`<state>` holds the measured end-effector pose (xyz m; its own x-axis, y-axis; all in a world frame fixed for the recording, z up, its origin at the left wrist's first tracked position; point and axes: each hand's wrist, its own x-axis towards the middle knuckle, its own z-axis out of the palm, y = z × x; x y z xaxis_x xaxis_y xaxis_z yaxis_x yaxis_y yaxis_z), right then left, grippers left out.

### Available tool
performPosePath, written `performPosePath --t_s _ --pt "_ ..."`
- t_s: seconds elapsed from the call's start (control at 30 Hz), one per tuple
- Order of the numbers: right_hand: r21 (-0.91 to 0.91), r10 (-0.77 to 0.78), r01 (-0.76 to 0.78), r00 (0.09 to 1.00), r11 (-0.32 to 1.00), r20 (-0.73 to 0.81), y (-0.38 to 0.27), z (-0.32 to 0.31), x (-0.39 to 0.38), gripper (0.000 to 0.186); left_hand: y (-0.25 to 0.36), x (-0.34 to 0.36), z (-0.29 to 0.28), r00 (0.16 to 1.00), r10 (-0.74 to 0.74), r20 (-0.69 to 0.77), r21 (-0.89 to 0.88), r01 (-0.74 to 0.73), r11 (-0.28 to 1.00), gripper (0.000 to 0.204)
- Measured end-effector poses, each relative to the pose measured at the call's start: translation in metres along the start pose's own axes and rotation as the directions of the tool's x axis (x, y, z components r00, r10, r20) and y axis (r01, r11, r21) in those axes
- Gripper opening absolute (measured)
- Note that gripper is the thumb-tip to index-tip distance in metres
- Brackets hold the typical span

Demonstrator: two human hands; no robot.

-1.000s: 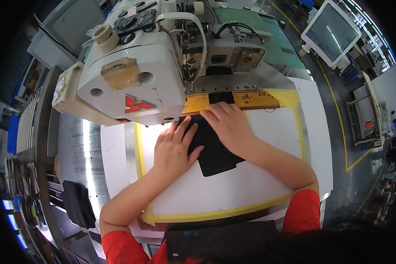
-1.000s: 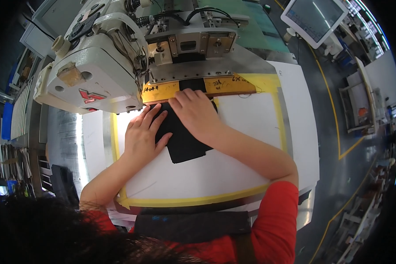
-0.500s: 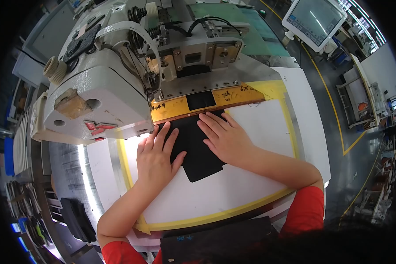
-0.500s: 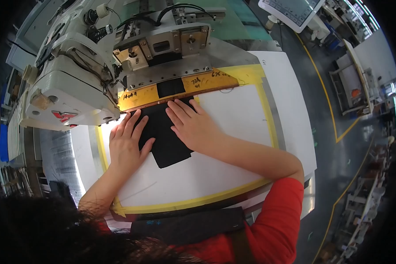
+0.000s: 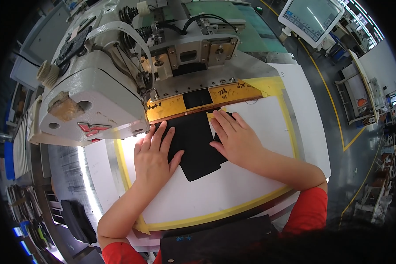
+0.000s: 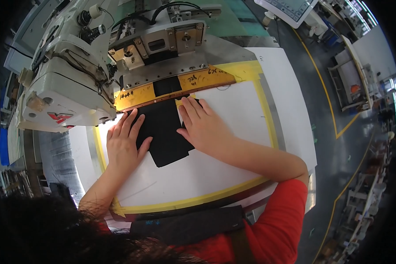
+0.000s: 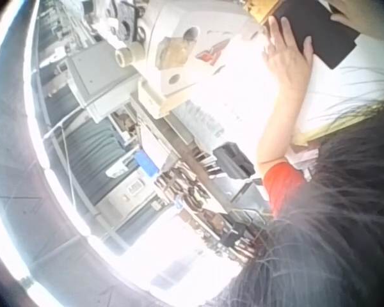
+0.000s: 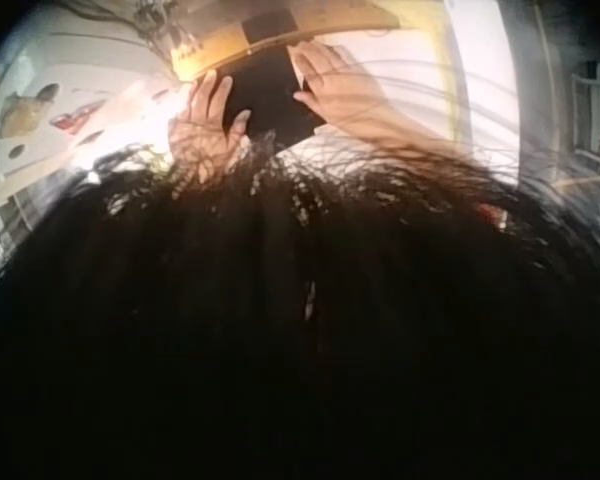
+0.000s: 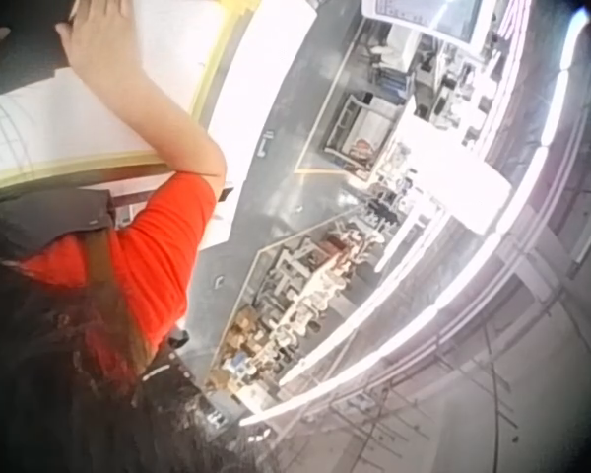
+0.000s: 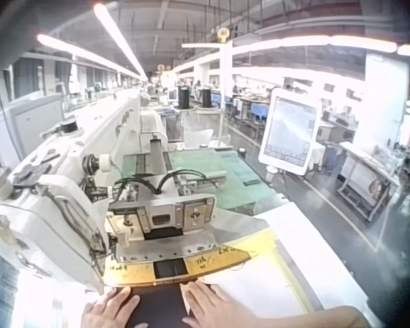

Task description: Hemming and joining black fabric components using an industrial sewing machine.

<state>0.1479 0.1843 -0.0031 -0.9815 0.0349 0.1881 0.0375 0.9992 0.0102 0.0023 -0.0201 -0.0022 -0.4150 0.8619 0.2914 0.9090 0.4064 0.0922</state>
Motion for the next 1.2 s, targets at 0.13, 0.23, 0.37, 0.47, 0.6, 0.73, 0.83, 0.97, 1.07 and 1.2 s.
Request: performPosePath --t_s 0.13,0.23,0.37,0.47,0.6,0.73,0.83,0.97,1.07,1.2 --pt "0.001 0.033 -0.033 0.998 0.999 0.062 -0.003 -0.01 0.013 0.055 0.001 0.001 0.002 1.0 -0.003 -0.007 0.001 0.003 1.0 0.059" --pt "-0.087 -0.087 0.084 0.996 0.993 -0.029 -0.011 -0.001 0.022 0.052 0.002 0.002 0.003 1.0 -0.003 -0.011 -0.004 0.003 1.0 0.06" --pt "-0.034 -0.169 0.168 0.985 0.985 -0.03 -0.017 0.014 0.025 0.052 0.001 0.001 0.003 1.0 -0.011 -0.013 -0.002 0.011 1.0 0.062" --pt "0.04 -0.093 0.096 0.994 0.995 -0.051 -0.012 0.017 0.019 0.057 0.001 0.0 0.001 1.0 -0.021 0.001 -0.018 0.021 1.0 0.062" --pt "0.065 -0.11 0.114 0.992 0.991 -0.065 -0.012 0.017 0.022 0.057 0.001 -0.001 0.002 1.0 -0.005 -0.014 -0.011 0.005 1.0 0.062" --pt "0.068 -0.119 0.123 0.991 0.99 -0.066 -0.009 0.018 0.022 0.056 0.002 -0.001 0.004 1.0 -0.009 -0.025 -0.046 0.008 0.999 0.062" --pt "0.076 -0.117 0.122 0.991 0.99 -0.066 -0.01 0.015 0.023 0.056 0.002 -0.003 0.005 0.999 -0.022 -0.029 -0.061 0.02 0.998 0.062" --pt "0.084 -0.107 0.113 0.992 0.99 -0.072 -0.01 0.013 0.023 0.056 0.002 -0.003 0.006 1.0 -0.021 -0.013 -0.048 0.02 0.999 0.062" --pt "0.086 -0.111 0.117 0.991 0.989 -0.073 -0.01 0.012 0.023 0.057 0.002 -0.004 0.008 1.0 -0.021 -0.009 -0.038 0.021 0.999 0.062" --pt "0.079 -0.116 0.122 0.99 0.989 -0.078 -0.009 0.012 0.023 0.057 0.002 -0.004 0.006 1.0 -0.023 -0.012 -0.048 0.022 0.999 0.062"
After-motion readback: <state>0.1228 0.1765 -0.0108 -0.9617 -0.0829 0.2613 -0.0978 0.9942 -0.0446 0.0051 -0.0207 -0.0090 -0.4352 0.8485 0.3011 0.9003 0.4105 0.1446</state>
